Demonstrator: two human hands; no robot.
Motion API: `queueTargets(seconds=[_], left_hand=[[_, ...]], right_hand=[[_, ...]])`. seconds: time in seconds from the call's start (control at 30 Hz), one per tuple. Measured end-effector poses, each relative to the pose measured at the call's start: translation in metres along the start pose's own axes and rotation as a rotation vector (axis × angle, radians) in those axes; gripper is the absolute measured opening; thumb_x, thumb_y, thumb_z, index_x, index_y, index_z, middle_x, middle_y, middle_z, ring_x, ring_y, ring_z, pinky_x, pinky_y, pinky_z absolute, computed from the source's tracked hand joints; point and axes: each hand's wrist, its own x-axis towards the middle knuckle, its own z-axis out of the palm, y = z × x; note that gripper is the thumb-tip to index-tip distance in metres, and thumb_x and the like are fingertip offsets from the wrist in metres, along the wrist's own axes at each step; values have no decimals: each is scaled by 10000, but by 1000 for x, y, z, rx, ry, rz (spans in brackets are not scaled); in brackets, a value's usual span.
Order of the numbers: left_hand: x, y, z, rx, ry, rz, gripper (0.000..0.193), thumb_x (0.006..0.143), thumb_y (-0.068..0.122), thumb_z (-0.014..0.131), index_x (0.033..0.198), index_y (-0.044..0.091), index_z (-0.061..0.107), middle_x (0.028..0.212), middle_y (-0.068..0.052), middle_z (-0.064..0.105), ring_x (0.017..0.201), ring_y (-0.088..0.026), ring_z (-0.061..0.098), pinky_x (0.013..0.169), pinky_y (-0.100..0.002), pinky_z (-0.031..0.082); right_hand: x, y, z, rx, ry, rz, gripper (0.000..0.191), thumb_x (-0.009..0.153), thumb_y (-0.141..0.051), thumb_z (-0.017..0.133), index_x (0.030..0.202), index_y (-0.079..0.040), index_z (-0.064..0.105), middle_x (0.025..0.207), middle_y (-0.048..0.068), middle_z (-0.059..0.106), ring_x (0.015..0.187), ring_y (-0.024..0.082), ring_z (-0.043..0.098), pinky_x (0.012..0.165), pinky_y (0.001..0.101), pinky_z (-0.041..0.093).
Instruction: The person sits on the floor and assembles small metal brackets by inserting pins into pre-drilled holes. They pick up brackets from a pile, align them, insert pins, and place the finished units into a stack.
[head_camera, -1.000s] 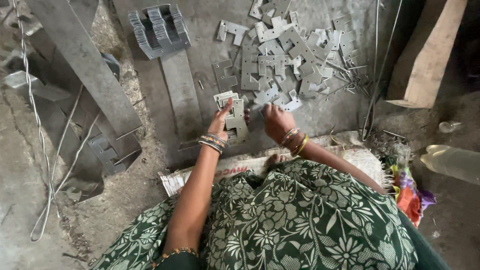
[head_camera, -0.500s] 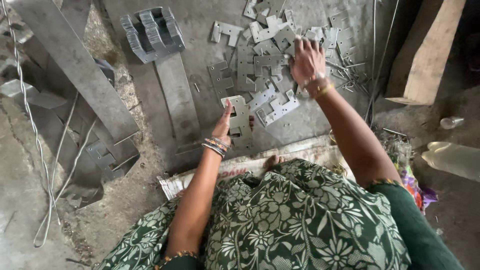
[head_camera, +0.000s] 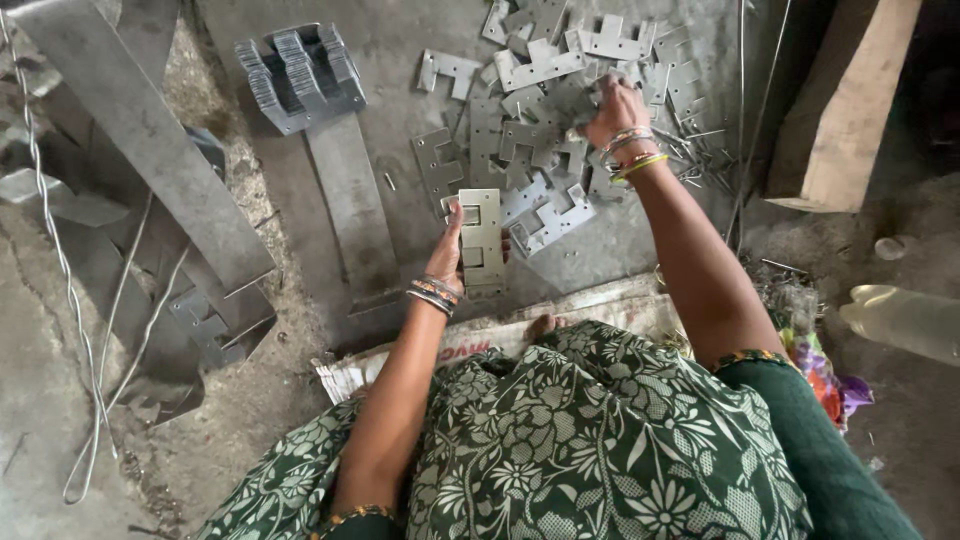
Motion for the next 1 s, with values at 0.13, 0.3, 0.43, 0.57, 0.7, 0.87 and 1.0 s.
queueTargets(seconds=[0.13,0.3,0.43,0.57,0.7,0.87,1.0], left_hand=[[0,-2,-2,-15,-19,10,861,800,801,612,1260,74,626,1034,-131,724,897,-248,726,797,-432,616],[1,4,-12,24,-15,-16,963,764,866,551,1224,25,643,1027,-173,747,886,-274,753,800,-436,645],[10,0,-18,133,76,13,1052,763,893,485,1451,98,442,1324,-124,575,1149,-245,593,977,-484,498],[19,-13,-26,381,254,60,1069,788,835,468,1595,166,265,1591,-72,412,1420,-201,412,1170,-457,321],[22,-21,-34,390,238,107,1007,863,790,490,1581,96,369,1593,-105,455,1436,-209,430,1172,-449,327],[18,-24,-35,127,91,131,1003,905,755,566,1573,31,378,1500,-243,453,1324,-352,457,1113,-567,365],[13,-23,-30,-99,146,3,1119,723,846,549,1568,143,341,1572,-118,433,1402,-317,445,1137,-562,366]], right_hand=[[-18,-4,2,34,46,-136,385,817,-236,829,1139,-126,649,1107,139,636,1034,334,618,814,410,533],[-75,-23,9,-62,264,-779,267,899,-192,775,1140,-196,660,1113,78,659,1000,235,638,806,350,566],[-65,-17,32,-158,72,-612,464,851,-226,784,1261,-88,617,1246,132,623,1132,296,578,940,436,534],[-58,-14,39,-183,34,-440,591,750,-213,807,1283,-39,622,1251,186,590,1182,363,531,951,484,493],[-62,-16,36,8,-157,-224,387,850,-227,790,1181,-74,660,1188,190,650,1104,364,625,909,484,545],[-58,-15,28,332,-412,-96,427,833,-206,737,1230,-88,632,1193,163,729,1009,302,740,847,432,627],[-52,-13,21,336,-325,-107,444,854,-260,757,1246,-78,656,1201,187,724,1045,317,732,903,432,608]])
